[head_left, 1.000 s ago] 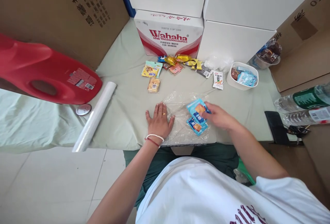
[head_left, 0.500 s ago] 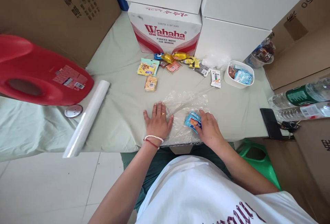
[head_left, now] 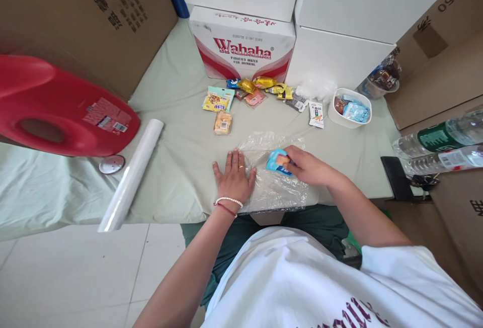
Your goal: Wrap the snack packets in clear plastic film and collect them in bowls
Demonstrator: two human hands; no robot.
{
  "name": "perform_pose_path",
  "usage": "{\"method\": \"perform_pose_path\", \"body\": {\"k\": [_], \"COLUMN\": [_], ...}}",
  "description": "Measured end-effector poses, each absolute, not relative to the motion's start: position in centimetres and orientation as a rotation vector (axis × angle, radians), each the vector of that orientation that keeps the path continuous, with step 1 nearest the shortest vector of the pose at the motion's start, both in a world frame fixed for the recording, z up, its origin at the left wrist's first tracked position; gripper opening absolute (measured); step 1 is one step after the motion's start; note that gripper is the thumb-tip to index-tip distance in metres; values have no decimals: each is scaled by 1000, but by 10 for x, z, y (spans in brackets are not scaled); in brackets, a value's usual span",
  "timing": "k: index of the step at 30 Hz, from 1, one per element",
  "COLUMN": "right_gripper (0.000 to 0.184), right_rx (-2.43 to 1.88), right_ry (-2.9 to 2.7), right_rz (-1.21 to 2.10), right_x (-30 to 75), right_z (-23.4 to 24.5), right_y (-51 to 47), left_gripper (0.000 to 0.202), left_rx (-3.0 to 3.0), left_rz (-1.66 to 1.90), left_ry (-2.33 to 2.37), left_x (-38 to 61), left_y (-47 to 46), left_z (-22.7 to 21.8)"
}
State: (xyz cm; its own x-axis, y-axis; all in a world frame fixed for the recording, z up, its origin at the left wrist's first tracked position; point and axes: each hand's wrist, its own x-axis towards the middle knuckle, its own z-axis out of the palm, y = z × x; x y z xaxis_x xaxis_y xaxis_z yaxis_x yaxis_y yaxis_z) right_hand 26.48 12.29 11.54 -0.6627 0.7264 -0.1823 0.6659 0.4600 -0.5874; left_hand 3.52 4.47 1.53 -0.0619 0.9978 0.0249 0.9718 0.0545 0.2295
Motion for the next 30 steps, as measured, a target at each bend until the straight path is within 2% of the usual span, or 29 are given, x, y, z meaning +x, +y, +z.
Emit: {"method": "perform_pose_path", "body": {"k": [4,10,14,19,21,25,30], "right_gripper": [12,35,38,8,5,10,21], "right_rx": [-1262,-1340,-1274,-1511,-1569,-1576,-1436], "right_ry": [-2866,-2738,-2155,-850,-454,-344,-386], "right_rz": [1015,776,864,703,728,771,835], "right_x": [235,239,300,446,501,571,595], "right_z": [98,87,89,81,78,72,65], "right_y": [143,136,160,269,322,408,466], "left_gripper": [71,70,71,74,75,76,78], "left_rx": [2059,2117,2143,2166,2166,2169,2185], "left_rz": [237,206,218,151,107,43,50], "left_ry": [2197,2214,2222,2211,2216,2221,2220], "left_x": [35,34,35,29,26,20,14], "left_y": [45,44,46,52,52,52,51], "left_z": [15,17,20,16,13,9,5]}}
